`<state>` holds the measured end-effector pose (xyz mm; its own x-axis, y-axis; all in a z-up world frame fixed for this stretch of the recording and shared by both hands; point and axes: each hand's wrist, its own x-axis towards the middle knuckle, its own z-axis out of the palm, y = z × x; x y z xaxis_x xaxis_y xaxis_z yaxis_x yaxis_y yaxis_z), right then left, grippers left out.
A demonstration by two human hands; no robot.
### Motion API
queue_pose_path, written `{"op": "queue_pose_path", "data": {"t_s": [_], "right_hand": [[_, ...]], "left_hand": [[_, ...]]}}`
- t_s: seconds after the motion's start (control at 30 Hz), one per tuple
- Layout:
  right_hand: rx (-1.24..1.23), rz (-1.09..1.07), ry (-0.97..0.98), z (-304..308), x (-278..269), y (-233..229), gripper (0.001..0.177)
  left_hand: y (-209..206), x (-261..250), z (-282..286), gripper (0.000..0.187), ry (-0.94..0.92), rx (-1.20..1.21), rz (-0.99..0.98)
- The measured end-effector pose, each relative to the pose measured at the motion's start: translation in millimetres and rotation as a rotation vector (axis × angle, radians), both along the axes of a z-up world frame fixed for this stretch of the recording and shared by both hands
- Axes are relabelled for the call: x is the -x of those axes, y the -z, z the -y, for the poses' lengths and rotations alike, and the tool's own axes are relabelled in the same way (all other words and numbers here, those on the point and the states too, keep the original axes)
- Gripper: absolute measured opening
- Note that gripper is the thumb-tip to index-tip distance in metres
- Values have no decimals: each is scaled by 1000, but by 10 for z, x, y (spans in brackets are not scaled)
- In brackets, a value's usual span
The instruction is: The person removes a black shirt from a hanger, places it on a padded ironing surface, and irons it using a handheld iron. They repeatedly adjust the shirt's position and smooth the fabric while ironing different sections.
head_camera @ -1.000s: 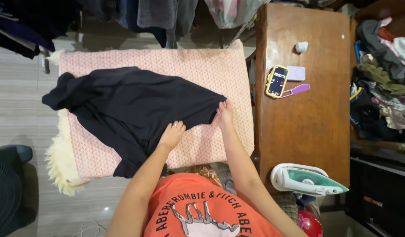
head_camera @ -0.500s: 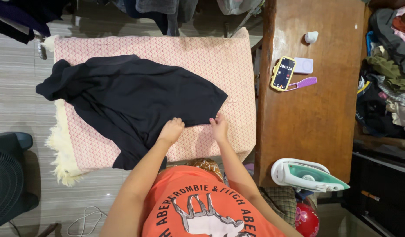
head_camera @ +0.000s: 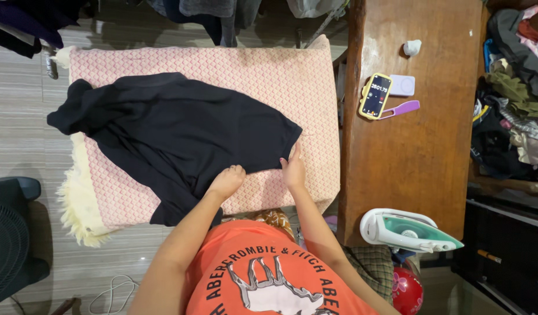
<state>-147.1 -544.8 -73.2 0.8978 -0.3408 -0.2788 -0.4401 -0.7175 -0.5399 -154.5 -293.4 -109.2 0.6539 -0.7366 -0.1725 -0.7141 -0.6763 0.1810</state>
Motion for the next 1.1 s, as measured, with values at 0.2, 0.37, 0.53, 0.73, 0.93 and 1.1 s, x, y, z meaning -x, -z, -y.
{"op": "queue_pose_path", "data": {"t_s": [0.2,0.37,0.53,0.73,0.93,1.1], "right_hand": [[255,373,-77,-79,14,-73,68],[-151,366,-544,-437,-148,154,58],[173,183,-776,-384,-528,264,61],[334,230,-643,-45,-1145,249,63],[171,268,-830,-240,-1183,409,50],[65,413,-1111,-405,-1192,424,49]], "left_hand": [[125,96,65,45,67,-69,78],[147,95,348,73,78,-70,-50],[80,35,564,72,63,-159,-330],[97,25,642,66,-69,86,-224],[319,61,534,56,22,103,-76],[365,153,474,59,3,154,-58]]}}
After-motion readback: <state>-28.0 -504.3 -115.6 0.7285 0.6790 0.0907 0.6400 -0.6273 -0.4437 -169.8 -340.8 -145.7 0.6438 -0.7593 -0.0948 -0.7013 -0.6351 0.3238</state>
